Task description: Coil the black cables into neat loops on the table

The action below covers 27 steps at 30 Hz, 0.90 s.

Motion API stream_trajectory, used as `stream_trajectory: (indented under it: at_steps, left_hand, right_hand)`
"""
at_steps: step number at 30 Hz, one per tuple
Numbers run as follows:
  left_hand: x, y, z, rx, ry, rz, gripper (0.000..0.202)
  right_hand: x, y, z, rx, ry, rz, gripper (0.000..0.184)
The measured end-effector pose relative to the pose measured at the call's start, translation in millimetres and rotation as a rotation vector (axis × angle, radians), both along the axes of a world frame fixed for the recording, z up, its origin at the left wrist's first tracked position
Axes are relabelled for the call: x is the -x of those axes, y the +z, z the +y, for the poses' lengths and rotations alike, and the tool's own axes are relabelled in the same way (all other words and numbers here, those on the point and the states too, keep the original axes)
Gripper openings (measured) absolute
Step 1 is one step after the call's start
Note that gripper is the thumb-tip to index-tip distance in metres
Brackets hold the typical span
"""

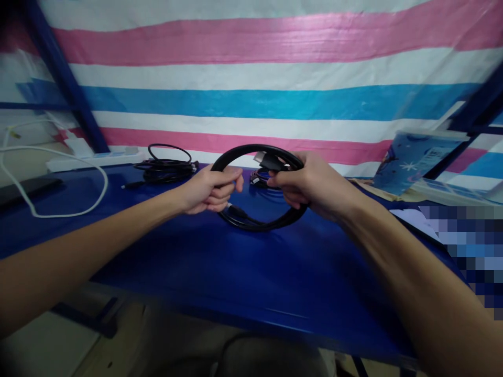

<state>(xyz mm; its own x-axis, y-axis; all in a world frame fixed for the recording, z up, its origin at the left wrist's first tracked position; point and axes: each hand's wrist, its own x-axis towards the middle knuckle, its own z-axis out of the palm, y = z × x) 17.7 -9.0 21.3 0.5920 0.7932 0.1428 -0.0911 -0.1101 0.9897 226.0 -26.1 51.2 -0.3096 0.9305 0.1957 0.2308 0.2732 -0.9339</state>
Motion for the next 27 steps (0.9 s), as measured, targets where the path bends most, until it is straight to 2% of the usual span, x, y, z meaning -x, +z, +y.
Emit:
stream_trajectory:
  at_steps: [4,7,9,12,15,17,18,20,22,24,26,27]
  left_hand:
    - [-4.6,-8.2,-0.1,-0.108,0.116,-0.028,0.031]
    - [-4.6,-9.4,-2.0,-0.157,0.102,-0.022,0.033]
    - [-2.8,-7.9,-2.5,-0.176,0.068,-0.001,0.032]
    - [-0.1,-5.8,-3.0,-0.162,0.051,0.006,0.032]
    - [-3.0,-7.3,-5.8,-0.151,0.077,-0.023,0.032]
    - [-10.0,-10.0,-8.3,-0.152,0.068,-0.029,0.031]
    - [-14.6,-11.2,-9.4,-0.154,0.048,-0.033,0.027]
    - [-23.4,-11.0,-11.0,-0.155,0.006,-0.069,0.016]
    - [-28.1,-4.7,-13.9,-0.195,0.048,-0.146,0.026]
    - [-26.5,9.1,-21.3,-0.325,0.203,-0.207,0.037]
    - [-20.6,28.5,-35.2,-0.544,0.369,-0.17,0.04]
    - [-17.6,38.7,-43.7,-0.652,0.399,-0.078,0.044]
  right_hand:
    - [-3.8,-5.8,0.0,0.067,0.117,0.039,0.01]
    - [-12.6,-17.0,0.0,0.13,0.182,0.125,0.004]
    - [-18.4,-25.8,0.6,0.195,0.211,0.105,0.005]
    - [-19.5,-34.2,1.3,0.236,0.205,0.111,0.007]
    - [-13.1,-31.7,-0.4,0.202,0.121,0.213,0.012]
    - [-11.2,-24.5,-2.6,0.099,-0.02,0.22,0.012]
    - [-12.4,-20.2,-3.8,-0.018,-0.128,0.164,0.01]
    - [-19.0,-12.3,-5.9,-0.366,-0.382,-0.058,0.007]
    - [-27.7,-7.5,-7.9,-0.693,-0.573,-0.324,0.01]
    - [-32.2,-5.8,-10.4,-0.825,-0.592,-0.473,0.021]
    - [-28.1,-4.6,-13.4,-0.769,-0.493,-0.478,0.03]
    - [-22.4,-2.8,-15.2,-0.695,-0.423,-0.442,0.029]
